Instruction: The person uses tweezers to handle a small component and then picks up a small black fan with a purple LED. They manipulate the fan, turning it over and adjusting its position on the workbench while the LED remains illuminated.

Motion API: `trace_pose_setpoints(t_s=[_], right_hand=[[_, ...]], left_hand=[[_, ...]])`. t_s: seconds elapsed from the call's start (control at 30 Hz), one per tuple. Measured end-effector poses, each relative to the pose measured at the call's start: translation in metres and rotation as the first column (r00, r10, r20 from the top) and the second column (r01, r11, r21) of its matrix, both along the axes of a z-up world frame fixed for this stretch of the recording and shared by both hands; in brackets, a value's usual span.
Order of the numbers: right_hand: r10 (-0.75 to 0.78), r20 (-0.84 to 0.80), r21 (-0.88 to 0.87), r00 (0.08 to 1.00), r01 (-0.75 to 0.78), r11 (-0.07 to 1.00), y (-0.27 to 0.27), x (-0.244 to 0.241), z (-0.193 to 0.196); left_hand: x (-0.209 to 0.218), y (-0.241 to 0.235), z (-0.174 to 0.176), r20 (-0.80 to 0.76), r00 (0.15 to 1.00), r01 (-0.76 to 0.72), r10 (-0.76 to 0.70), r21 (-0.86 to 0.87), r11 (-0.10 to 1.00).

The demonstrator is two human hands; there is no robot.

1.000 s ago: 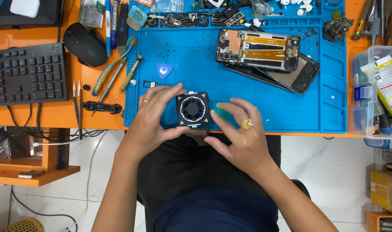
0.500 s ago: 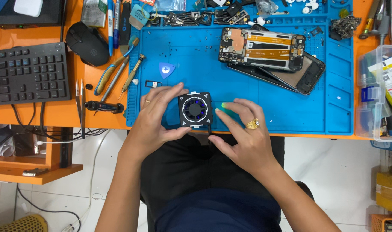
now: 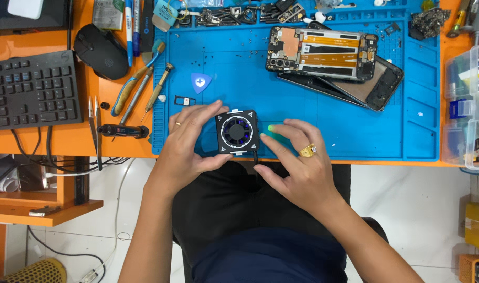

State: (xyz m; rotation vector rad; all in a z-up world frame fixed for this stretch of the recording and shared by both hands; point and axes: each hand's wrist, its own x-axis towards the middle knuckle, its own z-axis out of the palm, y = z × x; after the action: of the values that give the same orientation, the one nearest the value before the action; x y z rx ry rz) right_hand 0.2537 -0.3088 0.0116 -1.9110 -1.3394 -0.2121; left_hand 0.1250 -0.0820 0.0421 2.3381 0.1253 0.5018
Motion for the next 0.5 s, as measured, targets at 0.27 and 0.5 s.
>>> trace_pose_setpoints(t_s=[0.27,0.5], right_hand=[[0.006,-0.056,0.062,0.998,-0.003,0.998,0.0009,0.0014,0.0023],[-0.036,-0.134,0.118,0.990,0.052,0.992,0.0027,0.0036,0.0075]], left_hand=[[-0.0030,0.0019,-0.0046,0.006,1.000,-0.016,0.016,-0.029,0.999],[-0.0057,0.0056,-0.0053,0.030,0.999,-0.027,0.031,-0.108,0.994]])
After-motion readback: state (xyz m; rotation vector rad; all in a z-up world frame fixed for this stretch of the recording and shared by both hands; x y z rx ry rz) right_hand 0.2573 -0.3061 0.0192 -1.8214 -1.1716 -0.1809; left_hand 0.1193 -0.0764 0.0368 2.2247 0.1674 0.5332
